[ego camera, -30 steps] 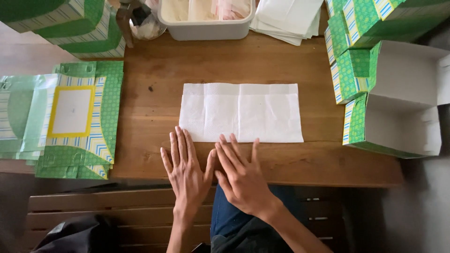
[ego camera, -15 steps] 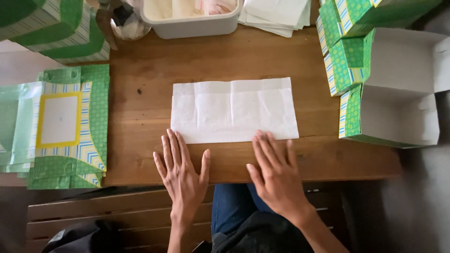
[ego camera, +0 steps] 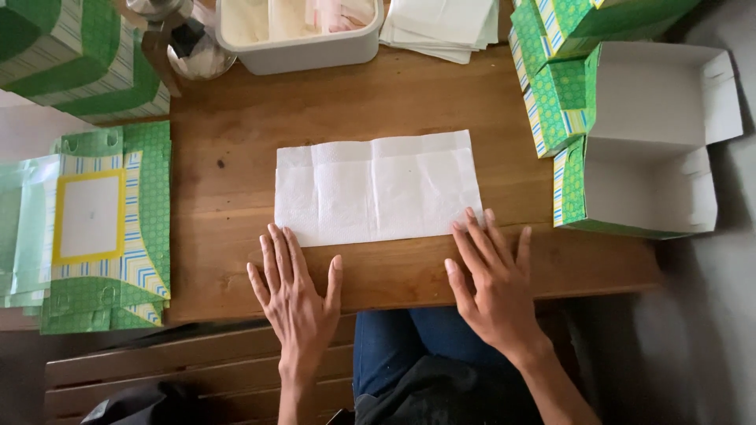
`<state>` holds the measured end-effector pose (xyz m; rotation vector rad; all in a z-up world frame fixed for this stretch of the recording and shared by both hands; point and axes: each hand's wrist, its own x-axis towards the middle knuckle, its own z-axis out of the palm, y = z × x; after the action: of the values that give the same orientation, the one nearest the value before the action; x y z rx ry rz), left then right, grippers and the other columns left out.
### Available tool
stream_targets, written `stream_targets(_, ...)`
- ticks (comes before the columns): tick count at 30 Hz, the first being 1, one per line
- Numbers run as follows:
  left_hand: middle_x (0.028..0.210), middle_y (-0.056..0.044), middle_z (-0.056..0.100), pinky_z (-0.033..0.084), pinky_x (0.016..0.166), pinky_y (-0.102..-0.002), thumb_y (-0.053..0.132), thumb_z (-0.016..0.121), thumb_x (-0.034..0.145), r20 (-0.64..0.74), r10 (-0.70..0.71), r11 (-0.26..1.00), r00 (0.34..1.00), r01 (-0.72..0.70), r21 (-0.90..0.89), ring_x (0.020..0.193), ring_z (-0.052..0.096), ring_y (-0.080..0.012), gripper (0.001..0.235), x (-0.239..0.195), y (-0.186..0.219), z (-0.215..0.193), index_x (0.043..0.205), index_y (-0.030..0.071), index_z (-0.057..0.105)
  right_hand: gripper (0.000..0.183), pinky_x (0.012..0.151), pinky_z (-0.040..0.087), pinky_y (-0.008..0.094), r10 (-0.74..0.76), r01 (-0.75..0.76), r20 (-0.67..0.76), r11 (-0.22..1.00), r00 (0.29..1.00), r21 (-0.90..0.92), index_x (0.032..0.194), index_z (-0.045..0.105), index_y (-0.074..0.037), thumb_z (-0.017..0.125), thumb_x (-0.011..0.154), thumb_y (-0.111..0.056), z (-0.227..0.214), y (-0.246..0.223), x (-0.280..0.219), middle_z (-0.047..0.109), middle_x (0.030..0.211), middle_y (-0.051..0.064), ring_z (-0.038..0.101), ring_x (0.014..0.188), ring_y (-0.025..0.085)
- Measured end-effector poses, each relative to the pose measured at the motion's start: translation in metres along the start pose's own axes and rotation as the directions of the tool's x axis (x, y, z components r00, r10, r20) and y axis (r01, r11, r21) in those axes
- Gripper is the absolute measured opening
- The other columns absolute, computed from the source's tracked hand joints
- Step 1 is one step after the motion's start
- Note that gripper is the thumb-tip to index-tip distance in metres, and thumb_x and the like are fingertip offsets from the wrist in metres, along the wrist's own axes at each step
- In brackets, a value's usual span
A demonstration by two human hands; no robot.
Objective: The person assembles a small white cardboard box by folding and tucking its flaps. They then fold a white tissue paper into a smaller rectangle. The workspace contains stacks of similar green-patterned boxes and a container of supplies.
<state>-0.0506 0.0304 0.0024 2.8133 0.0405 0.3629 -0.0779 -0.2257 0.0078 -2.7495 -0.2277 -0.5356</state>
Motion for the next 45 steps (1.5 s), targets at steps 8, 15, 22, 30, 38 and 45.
stream_targets(8,0.169,-0.018,0.026,0.013,0.126,-0.056,0.057,0.04,0.103,-0.011,-0.001,1.0,1.0,0.001,-0.002,0.158,0.021,-0.0295,0.083,0.0,-0.001,0.0,0.161,-0.001,0.028,0.056,0.123,0.023,0.064,0.036,-0.036,0.049,0.999,0.998,-0.002,0.154,0.047,-0.009,0.05,0.103,-0.033,-0.004,0.01,-0.01,0.04,0.165,0.014,0.034,0.154,0.039)
stream_targets(15,0.17,-0.023,0.007,-0.002,0.124,-0.059,0.068,0.037,0.1,0.084,-0.026,1.0,0.996,0.026,-0.002,0.158,0.002,-0.0349,0.096,0.002,0.015,0.001,0.163,0.0,0.013,0.05,0.124,0.027,0.06,0.051,-0.051,-0.063,0.999,0.997,0.003,0.148,0.056,-0.007,0.055,0.103,-0.029,0.002,0.006,-0.01,0.049,0.159,0.015,0.041,0.151,0.036)
stream_targets(22,0.172,-0.015,0.017,0.004,0.126,-0.062,0.066,0.042,0.101,0.093,0.416,0.898,0.905,-0.392,-0.2,0.16,0.013,-0.0316,0.087,-0.027,0.099,0.023,0.165,0.01,0.021,0.047,0.121,0.034,0.057,0.036,-0.043,-0.155,0.998,0.987,-0.043,0.143,0.062,-0.01,0.054,0.102,-0.032,0.01,0.008,-0.012,0.055,0.155,0.013,0.049,0.146,0.035)
stream_targets(30,0.173,-0.011,0.01,0.003,0.127,-0.057,0.064,0.036,0.104,0.118,0.326,0.943,0.938,-0.314,-0.111,0.16,0.009,-0.0288,0.084,-0.023,0.068,0.021,0.165,0.011,0.014,0.045,0.121,0.034,0.056,0.052,-0.058,-0.158,0.998,0.986,-0.034,0.14,0.065,-0.009,0.057,0.1,-0.028,0.007,0.005,-0.01,0.057,0.152,0.012,0.05,0.145,0.034)
stream_targets(38,0.172,-0.012,0.004,-0.007,0.124,-0.053,0.066,0.022,0.103,0.186,0.095,0.995,0.978,-0.09,-0.034,0.159,0.002,-0.0262,0.086,-0.011,0.013,0.009,0.164,0.008,0.005,0.043,0.121,0.034,0.056,0.062,-0.067,-0.174,0.998,0.983,-0.02,0.137,0.067,-0.008,0.059,0.098,-0.026,0.007,0.003,-0.009,0.059,0.15,0.012,0.052,0.144,0.034)
stream_targets(45,0.17,-0.014,0.024,0.006,0.126,-0.054,0.058,0.04,0.102,0.068,0.02,0.997,0.998,-0.014,-0.08,0.158,0.015,-0.0293,0.083,-0.008,0.001,-0.002,0.162,0.002,0.024,0.045,0.12,0.034,0.06,0.077,-0.077,-0.139,0.997,0.987,0.005,0.139,0.064,-0.009,0.059,0.098,-0.025,0.005,0.004,-0.009,0.056,0.153,0.012,0.049,0.146,0.034)
